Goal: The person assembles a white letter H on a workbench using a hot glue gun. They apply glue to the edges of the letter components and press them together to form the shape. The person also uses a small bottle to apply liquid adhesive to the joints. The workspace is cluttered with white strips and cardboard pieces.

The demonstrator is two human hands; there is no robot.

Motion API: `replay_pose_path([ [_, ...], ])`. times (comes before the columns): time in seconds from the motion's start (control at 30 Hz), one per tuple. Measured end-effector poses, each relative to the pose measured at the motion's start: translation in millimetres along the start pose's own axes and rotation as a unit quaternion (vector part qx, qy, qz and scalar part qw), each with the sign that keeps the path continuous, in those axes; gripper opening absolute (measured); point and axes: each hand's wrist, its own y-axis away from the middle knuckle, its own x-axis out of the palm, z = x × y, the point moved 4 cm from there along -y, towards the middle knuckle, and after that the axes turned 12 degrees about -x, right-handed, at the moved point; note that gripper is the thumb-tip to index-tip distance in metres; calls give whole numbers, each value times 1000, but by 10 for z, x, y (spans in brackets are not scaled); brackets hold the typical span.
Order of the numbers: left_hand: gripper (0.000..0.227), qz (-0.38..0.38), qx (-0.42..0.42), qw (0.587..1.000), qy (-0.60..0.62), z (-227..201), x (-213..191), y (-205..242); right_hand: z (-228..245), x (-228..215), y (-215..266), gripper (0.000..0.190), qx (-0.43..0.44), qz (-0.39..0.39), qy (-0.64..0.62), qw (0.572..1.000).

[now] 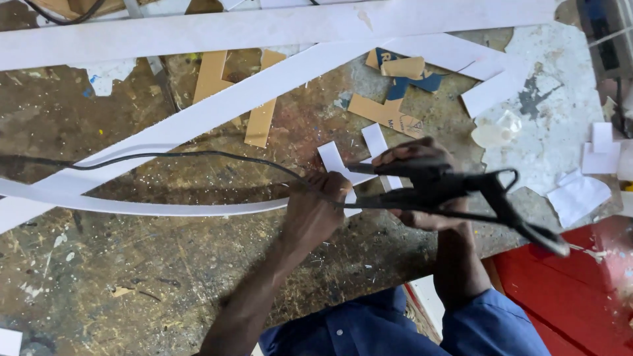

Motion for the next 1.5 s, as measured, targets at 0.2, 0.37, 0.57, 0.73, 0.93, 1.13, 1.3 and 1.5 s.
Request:
replay_pose_path([
  [0.2,9,-7,-37,998,47,-70,-88,-94,120,17,134,68,45,-3,96,994],
  [0.37,8,0,-62,997,50,-29,-21,-22,151,138,-27,64,30,13,94,995],
  [0.57,4,132,-105,973,158,-3,-141,-70,220,428,-282,48,52,3,215,975],
  [0.73,11,116,-107,969,192,-49,-347,-291,146,384,-248,53,5,17,205,979],
  [0.93,19,126,-118,955,240,-59,-452,-395,131,486,-291,51,-36,48,232,971],
  [1.13,21,123,-62,981,134,-82,-402,-337,177,487,-295,44,22,36,232,972],
  [1.3,12,168,-104,962,187,-18,-257,-154,156,560,-242,54,-33,20,265,963],
  [1.5,5,159,-88,966,186,-42,-349,-217,202,549,-249,58,-27,69,248,966],
])
